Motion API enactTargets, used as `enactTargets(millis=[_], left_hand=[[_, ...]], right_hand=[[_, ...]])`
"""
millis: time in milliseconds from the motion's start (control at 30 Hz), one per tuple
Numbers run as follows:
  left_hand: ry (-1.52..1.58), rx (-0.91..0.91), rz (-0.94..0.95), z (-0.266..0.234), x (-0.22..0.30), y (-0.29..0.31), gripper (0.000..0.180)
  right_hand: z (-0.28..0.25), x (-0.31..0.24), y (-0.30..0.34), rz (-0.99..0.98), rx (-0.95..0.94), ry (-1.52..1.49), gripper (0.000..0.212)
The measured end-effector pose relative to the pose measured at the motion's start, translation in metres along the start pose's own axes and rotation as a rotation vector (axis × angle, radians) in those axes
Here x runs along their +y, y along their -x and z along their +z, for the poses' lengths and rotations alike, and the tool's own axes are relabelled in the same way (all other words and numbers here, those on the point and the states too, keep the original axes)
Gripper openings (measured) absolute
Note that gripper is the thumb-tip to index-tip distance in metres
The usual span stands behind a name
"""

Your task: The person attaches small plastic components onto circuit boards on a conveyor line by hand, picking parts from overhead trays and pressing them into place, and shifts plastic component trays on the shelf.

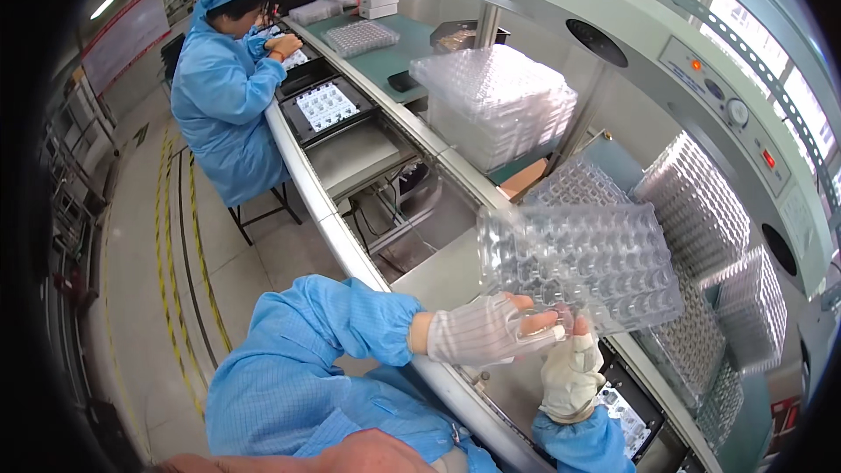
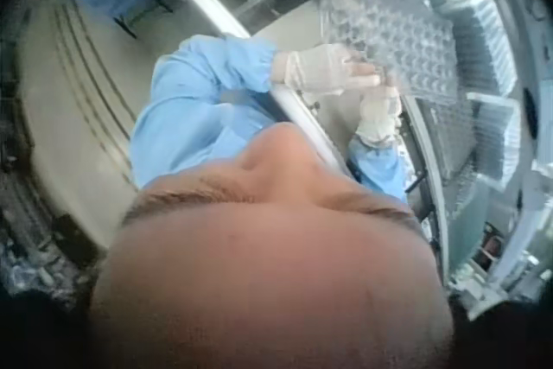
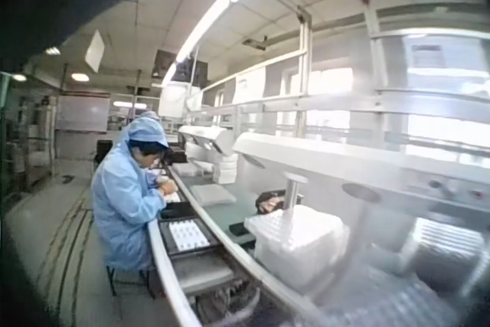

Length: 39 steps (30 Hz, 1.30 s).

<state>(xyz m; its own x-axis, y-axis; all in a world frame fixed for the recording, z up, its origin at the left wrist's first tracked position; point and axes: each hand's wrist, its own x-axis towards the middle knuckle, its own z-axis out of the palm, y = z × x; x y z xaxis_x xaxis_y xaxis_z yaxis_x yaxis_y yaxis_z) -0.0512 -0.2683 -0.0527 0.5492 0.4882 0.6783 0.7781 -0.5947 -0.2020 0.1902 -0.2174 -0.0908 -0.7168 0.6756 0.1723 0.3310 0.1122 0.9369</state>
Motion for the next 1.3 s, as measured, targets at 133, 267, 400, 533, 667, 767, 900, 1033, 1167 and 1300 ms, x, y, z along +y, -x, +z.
enactTargets(millis=[133,267,400,533,667,767,900,1033,1167,1300], left_hand=[[0.604,0.183,-0.116,-0.011,-0.045,-0.001,0.075],[0.941,0.679,-1.090,0.010,-0.139,-0.010,0.065],[1.233,0.831,-1.793,0.030,-0.243,-0.030,0.064],[0.850,0.883,-1.912,0.100,-0.331,-0.016,0.078],[0.878,0.575,-2.051,0.081,-0.329,-0.044,0.088],[0.589,0.239,-1.960,0.074,-0.328,-0.055,0.084],[0.725,0.290,-1.859,0.056,-0.327,-0.041,0.079],[1.074,0.617,-1.818,0.030,-0.295,-0.021,0.074],[1.079,0.875,-1.444,0.021,-0.306,0.082,0.032],[1.546,1.316,-1.316,-0.020,-0.284,0.082,0.028]], right_hand=[[0.013,0.000,-0.006,-0.577,-0.009,2.723,0.038],[0.021,0.014,0.007,-0.470,-0.154,2.815,0.046],[0.018,0.027,0.022,-0.657,-0.184,2.994,0.050],[0.012,0.024,0.018,-0.610,-0.162,2.891,0.048],[-0.001,0.027,0.022,-0.774,-0.075,2.800,0.040],[-0.006,0.033,0.022,-0.782,-0.057,2.726,0.041],[0.007,0.025,0.031,-0.771,-0.017,2.867,0.047],[-0.004,0.036,0.031,-0.973,0.100,2.856,0.052],[-0.026,0.052,0.017,-0.995,0.149,2.791,0.036],[-0.023,0.042,0.022,-1.120,-0.154,3.245,0.041]])
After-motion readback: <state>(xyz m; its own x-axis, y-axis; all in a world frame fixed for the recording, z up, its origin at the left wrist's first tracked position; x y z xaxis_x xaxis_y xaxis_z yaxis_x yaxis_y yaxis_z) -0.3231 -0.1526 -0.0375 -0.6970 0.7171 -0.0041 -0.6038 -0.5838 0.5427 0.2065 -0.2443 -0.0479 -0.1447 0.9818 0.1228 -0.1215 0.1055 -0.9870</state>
